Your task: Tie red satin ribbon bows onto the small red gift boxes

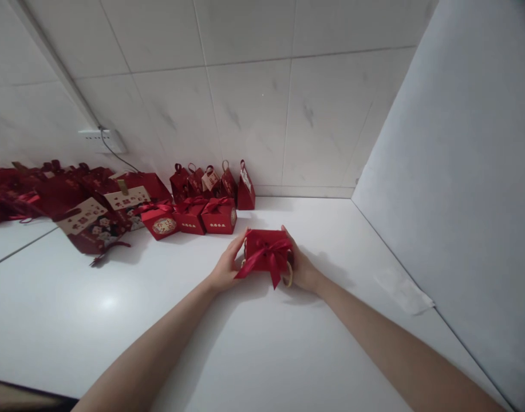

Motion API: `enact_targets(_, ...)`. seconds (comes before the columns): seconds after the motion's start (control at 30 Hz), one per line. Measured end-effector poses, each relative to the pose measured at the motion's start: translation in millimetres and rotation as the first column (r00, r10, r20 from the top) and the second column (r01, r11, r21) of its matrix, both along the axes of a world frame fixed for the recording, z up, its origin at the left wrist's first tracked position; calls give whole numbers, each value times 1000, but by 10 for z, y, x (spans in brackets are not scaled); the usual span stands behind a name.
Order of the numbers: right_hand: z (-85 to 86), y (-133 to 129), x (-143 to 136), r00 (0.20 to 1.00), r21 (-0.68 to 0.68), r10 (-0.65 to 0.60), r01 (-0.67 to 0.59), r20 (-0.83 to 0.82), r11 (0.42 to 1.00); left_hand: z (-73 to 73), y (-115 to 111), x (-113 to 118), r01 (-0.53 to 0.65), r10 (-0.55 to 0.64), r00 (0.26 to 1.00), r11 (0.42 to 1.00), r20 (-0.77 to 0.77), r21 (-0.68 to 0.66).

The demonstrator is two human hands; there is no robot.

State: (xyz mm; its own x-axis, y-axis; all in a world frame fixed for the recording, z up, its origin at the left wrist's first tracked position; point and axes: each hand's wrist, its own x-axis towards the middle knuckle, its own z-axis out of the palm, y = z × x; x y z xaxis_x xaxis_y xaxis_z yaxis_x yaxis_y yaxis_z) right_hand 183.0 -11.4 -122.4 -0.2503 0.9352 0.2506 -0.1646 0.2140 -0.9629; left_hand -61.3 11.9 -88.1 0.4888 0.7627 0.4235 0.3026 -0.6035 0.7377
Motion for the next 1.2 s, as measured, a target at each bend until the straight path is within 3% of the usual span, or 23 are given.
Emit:
enact_targets(0.17,67,40,33,987,-130,-43,23,-152,991,63,-30,76,-48,121,974,938,194,-344)
enact_targets(0.33,81,26,16,997,-87,-63,60,-34,994,97,-81,160,-120,226,952,895,204,-429)
enact_targets(0.47,98,-14,7,999,-64,-49,48,-15,997,93,-84,182,-149,256,946,889,200,-434)
enact_targets(0.63,132,-26,37,999,-68,-38,36,-39,997,72,-60,185,-265,347,930,862,123,-432)
enact_targets(0.83,98,-27,23,996,-104,-67,62,-53,993,53,-48,210,-290,386,915,834,121,-469)
enact_targets(1.03,80,-56,-34,991,-86,62,-73,-119,994,-7,-12,201,-225,325,934,858,149,-463)
enact_targets(1.2,102,6,3,987,-149,-133,119,-87,982,29,-90,228,-124,189,972,919,141,-375)
